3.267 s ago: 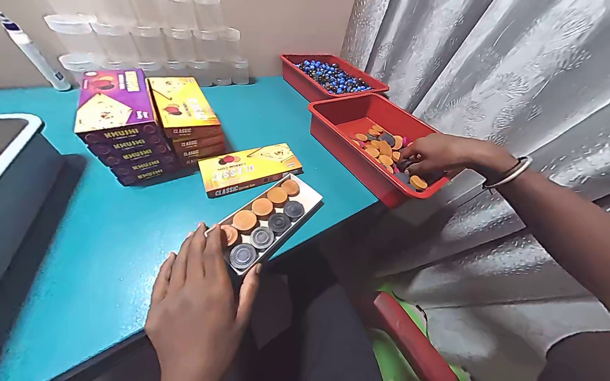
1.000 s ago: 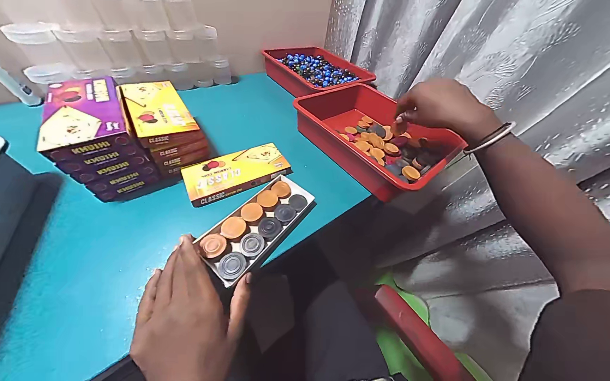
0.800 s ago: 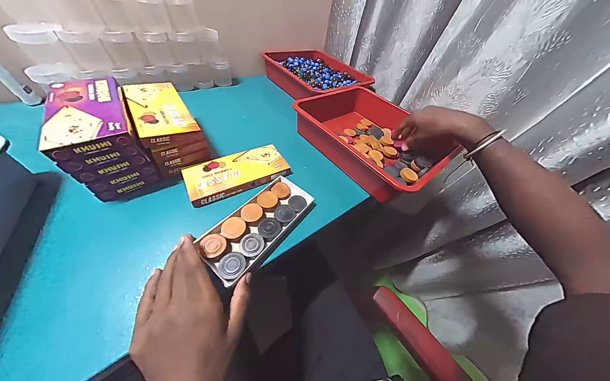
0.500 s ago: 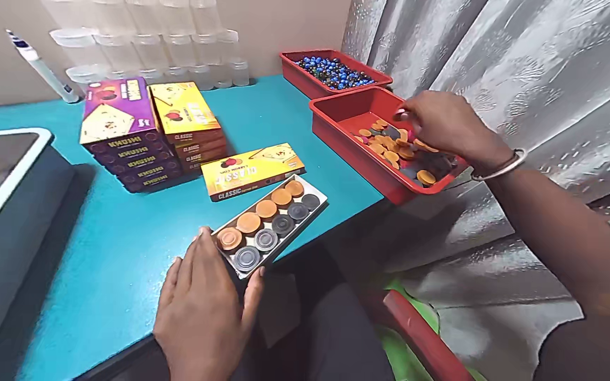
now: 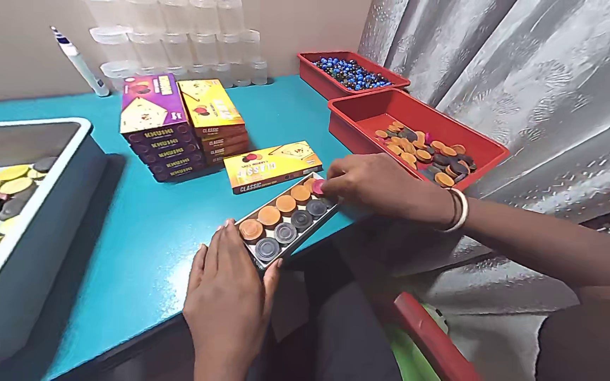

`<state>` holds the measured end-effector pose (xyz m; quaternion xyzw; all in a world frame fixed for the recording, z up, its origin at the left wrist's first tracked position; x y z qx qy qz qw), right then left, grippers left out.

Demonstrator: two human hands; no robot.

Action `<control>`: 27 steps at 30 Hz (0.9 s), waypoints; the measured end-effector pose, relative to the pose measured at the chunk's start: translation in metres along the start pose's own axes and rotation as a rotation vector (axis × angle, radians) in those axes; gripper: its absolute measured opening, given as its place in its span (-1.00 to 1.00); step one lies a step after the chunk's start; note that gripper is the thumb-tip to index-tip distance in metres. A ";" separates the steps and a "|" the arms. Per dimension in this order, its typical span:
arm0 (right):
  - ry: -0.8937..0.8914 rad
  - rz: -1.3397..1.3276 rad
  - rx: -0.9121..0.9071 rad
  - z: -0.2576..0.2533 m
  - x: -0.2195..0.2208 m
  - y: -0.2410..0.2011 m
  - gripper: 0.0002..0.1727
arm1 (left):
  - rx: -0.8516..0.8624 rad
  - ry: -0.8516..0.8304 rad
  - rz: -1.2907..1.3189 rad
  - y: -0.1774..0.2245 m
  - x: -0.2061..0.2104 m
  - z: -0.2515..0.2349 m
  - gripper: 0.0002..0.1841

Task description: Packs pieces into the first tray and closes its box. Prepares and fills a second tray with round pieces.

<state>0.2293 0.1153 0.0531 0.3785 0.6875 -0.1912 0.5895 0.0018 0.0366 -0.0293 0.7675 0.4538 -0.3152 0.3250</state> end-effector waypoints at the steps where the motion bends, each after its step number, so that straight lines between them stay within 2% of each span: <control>1: -0.045 -0.008 0.009 0.000 -0.002 0.000 -0.80 | -0.001 0.002 0.003 0.000 -0.001 0.000 -0.08; 7: -0.175 -0.008 0.071 -0.034 -0.006 0.020 -0.76 | 0.000 0.026 0.046 0.000 -0.001 0.001 -0.14; 11: -0.421 -0.041 0.086 -0.070 0.018 0.049 -0.21 | -0.010 0.028 0.065 0.000 -0.003 0.003 -0.22; 12: -0.450 -0.080 0.077 -0.077 0.025 0.054 -0.15 | -0.012 0.017 0.065 0.000 -0.003 0.003 -0.24; 17: -0.439 -0.246 0.024 -0.092 0.042 0.080 -0.30 | -0.031 -0.002 0.066 -0.001 -0.003 0.002 -0.31; 19: -0.413 -0.320 0.040 -0.088 0.038 0.089 -0.36 | -0.031 0.009 0.074 -0.002 -0.002 0.003 -0.32; 21: -0.458 -0.419 0.097 -0.077 0.025 0.093 -0.40 | -0.029 0.025 0.081 -0.002 -0.003 0.004 -0.32; 25: -0.512 -0.624 0.031 -0.051 0.007 0.090 -0.34 | -0.028 0.032 0.079 -0.001 -0.004 0.003 -0.34; 27: -0.505 -0.600 -0.044 -0.039 0.004 0.077 -0.25 | -0.028 0.037 0.072 -0.001 -0.005 0.002 -0.35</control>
Point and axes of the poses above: each hand's wrist, its own z-axis away from the middle knuckle, its own x-axis out of the palm, y = z × x, the point moved 5 cm from there along -z, towards the middle knuckle, and after that the axes turned 5 degrees about x, right-handed, at the moved point
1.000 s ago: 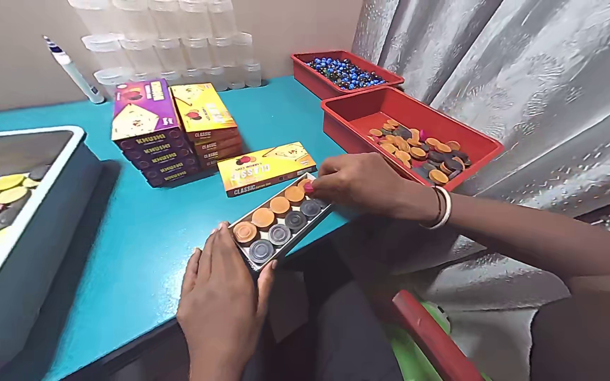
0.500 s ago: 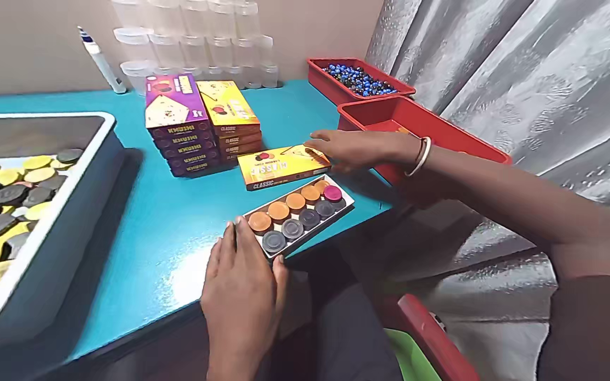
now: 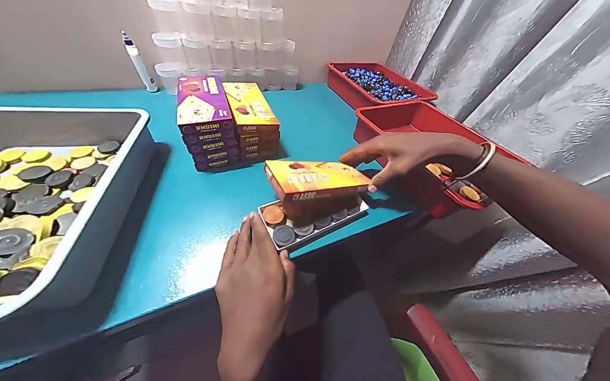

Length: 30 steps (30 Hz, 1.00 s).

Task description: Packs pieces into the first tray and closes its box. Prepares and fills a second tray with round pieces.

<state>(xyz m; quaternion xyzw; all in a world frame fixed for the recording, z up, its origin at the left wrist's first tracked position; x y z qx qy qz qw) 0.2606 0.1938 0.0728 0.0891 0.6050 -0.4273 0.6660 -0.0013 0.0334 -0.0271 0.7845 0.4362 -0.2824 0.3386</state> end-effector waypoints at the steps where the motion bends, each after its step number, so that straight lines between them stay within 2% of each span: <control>1: 0.008 0.043 -0.038 0.003 0.006 -0.005 -0.21 | -0.001 -0.001 -0.001 0.000 0.000 0.000 -0.35; 4: 0.035 0.115 -0.085 0.005 0.020 -0.022 -0.19 | -0.002 -0.010 0.007 0.000 0.000 0.000 -0.33; 8: 0.089 0.179 -0.206 0.005 0.026 -0.032 -0.27 | 0.003 -0.006 0.022 -0.001 0.001 0.001 -0.32; 11: 0.095 0.226 -0.204 0.009 0.030 -0.033 -0.26 | 0.021 -0.022 0.007 0.000 0.001 0.000 -0.41; 16: 0.150 0.520 -0.100 0.024 0.055 -0.055 -0.32 | 0.032 -0.047 -0.018 0.001 0.002 0.000 -0.46; 20: 0.250 0.715 -0.046 0.036 0.081 -0.073 -0.47 | 0.050 -0.085 -0.029 0.001 0.002 0.001 -0.37; 23: 0.364 0.731 0.036 0.043 0.096 -0.077 -0.53 | 0.050 -0.153 -0.032 0.000 0.001 -0.004 -0.33; 26: 0.489 0.615 0.155 0.045 0.111 -0.076 -0.54 | 0.077 -0.256 0.084 -0.016 0.001 -0.016 -0.34; 30: 0.645 0.615 0.331 0.040 0.118 -0.077 -0.56 | 0.243 -0.324 0.292 -0.045 -0.002 -0.029 -0.43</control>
Point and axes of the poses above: each hand's wrist, its own z-axis away from the middle knuckle, its own x-axis out of the palm, y = z × x, the point moved 5 cm from there along -z, towards the middle knuckle, and after that the axes turned 5 degrees about x, right-handed, at the moved point
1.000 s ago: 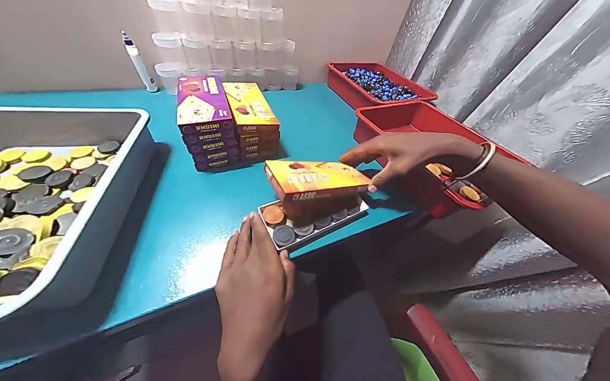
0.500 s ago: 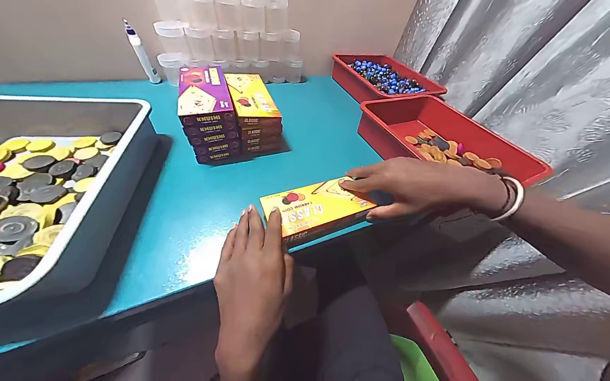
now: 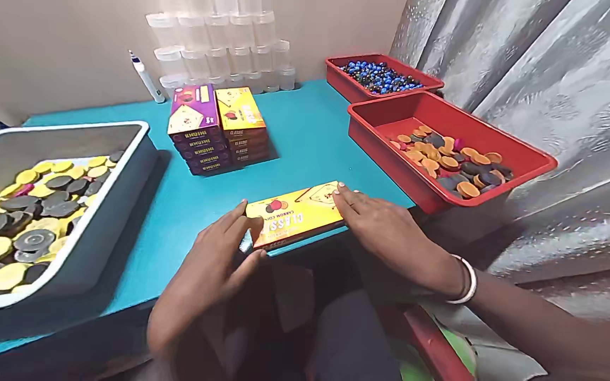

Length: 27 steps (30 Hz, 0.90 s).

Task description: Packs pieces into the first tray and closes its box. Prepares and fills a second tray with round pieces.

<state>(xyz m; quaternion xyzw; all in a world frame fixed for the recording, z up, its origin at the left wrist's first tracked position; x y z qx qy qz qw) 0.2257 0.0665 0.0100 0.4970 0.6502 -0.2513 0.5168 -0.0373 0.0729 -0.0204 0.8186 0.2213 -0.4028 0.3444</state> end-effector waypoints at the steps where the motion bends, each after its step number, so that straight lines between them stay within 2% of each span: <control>1: 0.007 0.010 0.058 -0.001 0.003 0.000 -0.54 | 0.033 0.002 0.013 -0.001 -0.004 0.000 -0.45; 3: 0.049 -0.014 0.193 0.000 0.012 -0.002 -0.49 | 0.061 0.027 -0.002 -0.001 -0.010 -0.006 -0.44; 5: 0.245 -0.038 0.271 0.010 0.016 -0.008 -0.50 | 0.008 0.039 -0.114 0.007 -0.007 -0.019 -0.37; 7: 0.442 -0.150 0.227 0.028 0.015 -0.028 -0.54 | -0.086 0.002 -0.291 0.027 0.004 -0.044 -0.31; 8: 0.492 -0.238 0.175 0.040 0.016 -0.043 -0.57 | -0.113 -0.017 -0.371 0.038 0.015 -0.059 -0.34; 11: 0.472 -0.433 -0.032 0.079 0.037 -0.094 -0.68 | -0.139 -0.117 -0.460 0.058 0.046 -0.109 -0.45; 14: 0.351 -0.430 -0.250 0.103 0.073 -0.112 -0.81 | -0.220 -0.232 -0.461 0.051 0.066 -0.162 -0.43; 16: 0.290 -0.434 -0.244 0.096 0.087 -0.101 -0.85 | -0.262 -0.250 -0.445 0.042 0.073 -0.191 -0.44; 20: 0.244 -0.480 -0.113 0.080 0.100 -0.075 -0.91 | -0.325 -0.214 -0.440 0.024 0.082 -0.231 -0.49; 23: 0.137 -0.559 -0.147 0.083 0.105 -0.076 -0.92 | -0.371 -0.225 -0.423 0.009 0.084 -0.252 -0.48; 27: 0.178 -0.542 -0.148 0.080 0.109 -0.071 -0.87 | -0.369 -0.173 -0.406 -0.008 0.090 -0.269 -0.48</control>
Point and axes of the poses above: each hand's wrist, its own z-axis away from the middle knuckle, its own x-axis out of the palm, y = z × x, the point moved 5 cm from there along -z, towards the middle knuckle, and after that the axes turned 5 degrees about x, right-handed, at the moved point
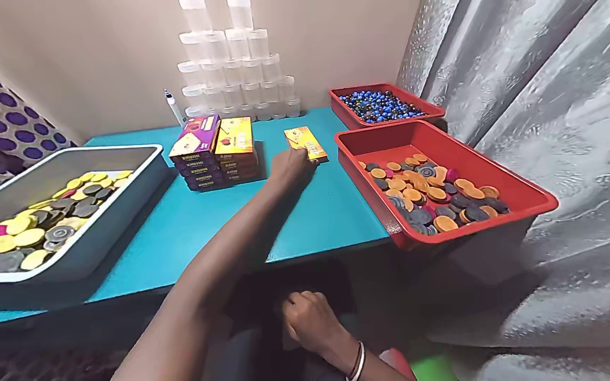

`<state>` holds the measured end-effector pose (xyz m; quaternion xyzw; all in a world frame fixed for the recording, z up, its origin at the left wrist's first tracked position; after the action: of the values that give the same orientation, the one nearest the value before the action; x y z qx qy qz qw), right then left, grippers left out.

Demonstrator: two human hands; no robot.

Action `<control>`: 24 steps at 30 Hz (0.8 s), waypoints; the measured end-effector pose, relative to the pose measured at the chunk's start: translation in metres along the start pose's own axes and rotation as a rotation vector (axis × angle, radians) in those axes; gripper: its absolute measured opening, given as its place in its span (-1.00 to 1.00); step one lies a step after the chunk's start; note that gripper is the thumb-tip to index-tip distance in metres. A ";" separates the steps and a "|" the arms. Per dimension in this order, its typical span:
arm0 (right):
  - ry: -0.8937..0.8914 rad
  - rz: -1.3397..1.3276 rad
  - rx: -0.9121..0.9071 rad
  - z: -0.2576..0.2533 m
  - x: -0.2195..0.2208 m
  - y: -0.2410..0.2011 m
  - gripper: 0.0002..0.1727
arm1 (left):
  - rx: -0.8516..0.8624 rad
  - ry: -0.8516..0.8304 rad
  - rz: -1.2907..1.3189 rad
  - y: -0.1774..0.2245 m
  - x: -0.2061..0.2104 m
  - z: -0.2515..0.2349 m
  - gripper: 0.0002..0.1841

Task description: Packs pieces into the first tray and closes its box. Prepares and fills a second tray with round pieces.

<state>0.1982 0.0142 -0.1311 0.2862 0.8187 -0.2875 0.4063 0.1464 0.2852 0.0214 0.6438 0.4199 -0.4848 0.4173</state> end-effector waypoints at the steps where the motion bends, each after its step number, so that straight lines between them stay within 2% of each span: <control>1: -0.018 -0.008 0.021 0.000 0.000 0.003 -0.86 | 0.009 0.015 0.000 -0.002 0.005 -0.005 -0.48; 4: -0.193 -0.056 0.106 -0.004 0.001 0.008 -0.83 | 0.017 0.054 0.001 -0.005 0.014 -0.024 -0.45; 7: -0.587 -0.121 0.281 -0.013 0.002 0.009 -0.76 | -0.035 0.031 -0.002 0.006 0.008 -0.032 -0.47; 9: -0.673 -0.149 0.340 -0.011 0.001 0.013 -0.74 | -0.059 0.012 -0.030 0.007 -0.002 -0.025 -0.38; 12: -0.448 -0.152 0.270 -0.008 -0.001 0.017 -0.73 | -0.113 0.076 -0.070 -0.019 -0.051 0.009 -0.15; 13: -0.355 -0.141 0.230 -0.008 -0.002 0.018 -0.72 | -0.135 0.098 -0.096 -0.029 -0.070 0.025 -0.13; 15: -0.295 -0.139 0.203 -0.006 -0.003 0.020 -0.69 | -0.174 0.113 -0.183 -0.050 -0.083 0.054 -0.24; 17: -0.320 -0.145 0.214 -0.006 -0.001 0.021 -0.66 | -0.163 0.110 -0.267 -0.069 -0.068 0.074 -0.47; 19: -0.405 -0.157 0.253 -0.009 0.000 0.021 -0.64 | -0.071 0.177 -0.332 -0.073 -0.056 0.089 -0.71; 20: -0.420 -0.162 0.263 -0.011 0.000 0.021 -0.64 | -0.023 0.232 -0.366 -0.069 -0.056 0.099 -0.75; 21: -0.362 -0.155 0.242 -0.010 0.000 0.020 -0.64 | 0.031 0.303 -0.377 -0.061 -0.057 0.113 -0.74; 24: 0.217 -0.053 -0.021 -0.002 -0.014 0.014 -0.71 | 0.165 0.544 -0.343 -0.025 -0.066 0.180 -0.70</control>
<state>0.2146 0.0214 -0.1218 0.2895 0.8681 -0.2570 0.3107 0.0613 0.1134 0.0493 0.7011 0.5776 -0.3908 0.1485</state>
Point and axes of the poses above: each hand's wrist, its own z-axis away from the middle knuckle, its own x-axis out of the palm, y = z × x, the point moved 5 cm from there along -z, towards the middle knuckle, and after that the axes turned 5 degrees about x, right-handed, at the moved point
